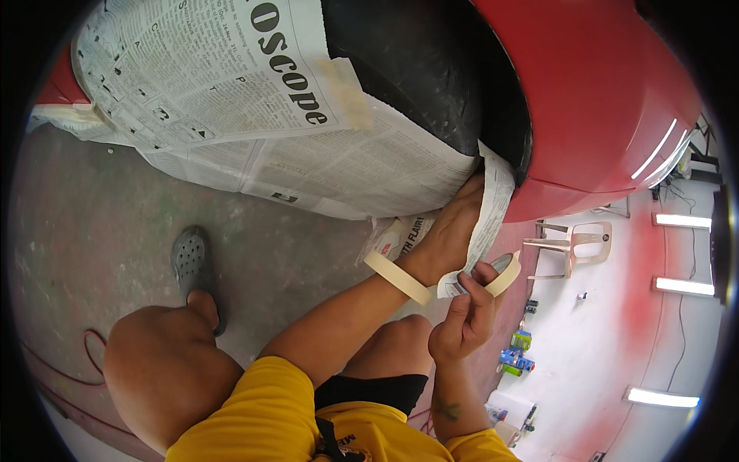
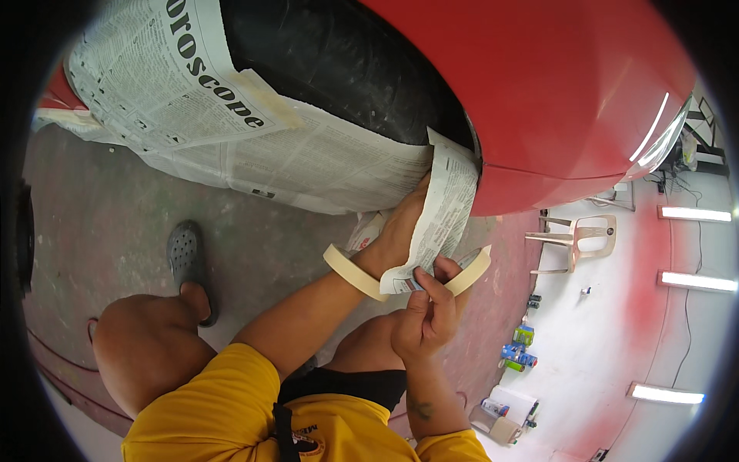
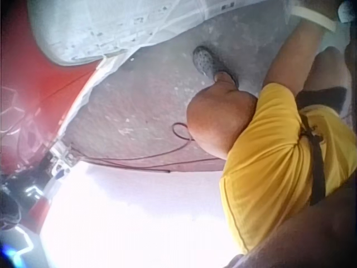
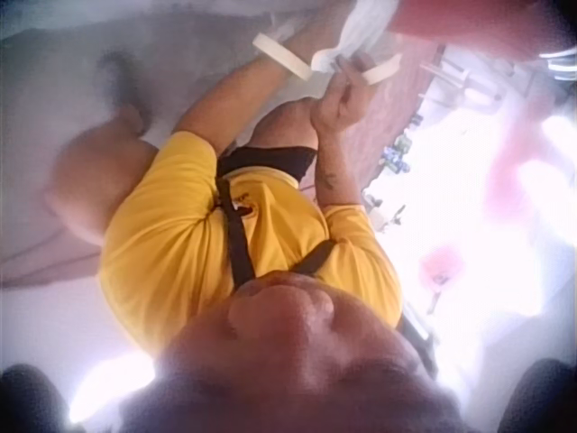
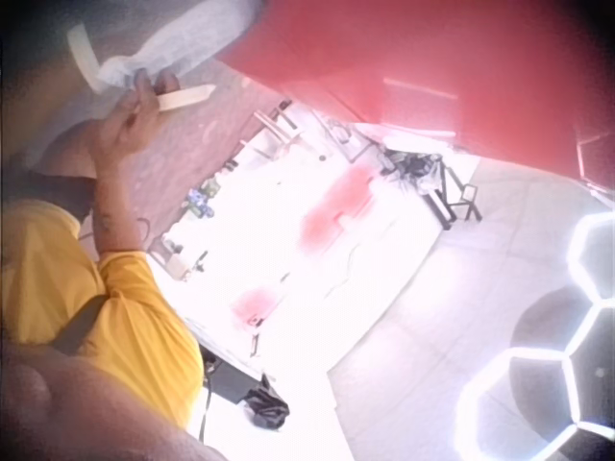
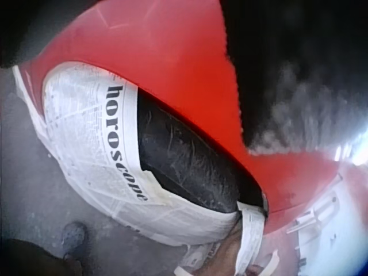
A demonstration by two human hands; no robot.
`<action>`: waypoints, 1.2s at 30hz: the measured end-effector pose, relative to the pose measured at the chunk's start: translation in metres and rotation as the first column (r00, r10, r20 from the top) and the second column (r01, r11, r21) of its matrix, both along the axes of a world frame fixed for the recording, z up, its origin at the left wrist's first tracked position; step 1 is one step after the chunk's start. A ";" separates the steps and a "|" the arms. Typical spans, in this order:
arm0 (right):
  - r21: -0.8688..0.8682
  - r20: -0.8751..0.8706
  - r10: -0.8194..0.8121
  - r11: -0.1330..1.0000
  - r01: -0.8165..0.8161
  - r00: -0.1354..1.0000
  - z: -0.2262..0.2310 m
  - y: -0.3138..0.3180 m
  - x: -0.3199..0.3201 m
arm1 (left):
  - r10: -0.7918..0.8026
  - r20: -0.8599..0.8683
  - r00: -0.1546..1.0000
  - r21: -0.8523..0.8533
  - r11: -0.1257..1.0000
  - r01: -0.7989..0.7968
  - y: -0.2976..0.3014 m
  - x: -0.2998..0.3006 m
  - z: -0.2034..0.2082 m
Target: The person places sheets of newspaper onto the hood and wheel arches of a red car. They use masking tape to secure the newspaper in place, smoothing it down to ensure it adheres to the vehicle's surface.
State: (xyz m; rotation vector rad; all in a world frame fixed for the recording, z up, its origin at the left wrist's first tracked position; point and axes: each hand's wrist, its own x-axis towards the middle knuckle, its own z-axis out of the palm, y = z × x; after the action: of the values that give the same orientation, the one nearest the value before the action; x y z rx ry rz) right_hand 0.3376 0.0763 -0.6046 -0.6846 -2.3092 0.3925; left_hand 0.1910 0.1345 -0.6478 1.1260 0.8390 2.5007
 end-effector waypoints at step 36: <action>-0.001 0.050 0.033 0.999 -0.033 0.998 0.028 0.010 -0.027 | -0.328 0.321 0.889 -0.015 0.936 0.351 -0.054 -0.031 0.068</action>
State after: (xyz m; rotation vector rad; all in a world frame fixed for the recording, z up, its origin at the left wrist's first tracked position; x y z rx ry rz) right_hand 0.3105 0.0859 -0.5764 -0.6640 -2.3700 0.3953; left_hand 0.1597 0.0805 -0.5802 0.7443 0.5800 2.2504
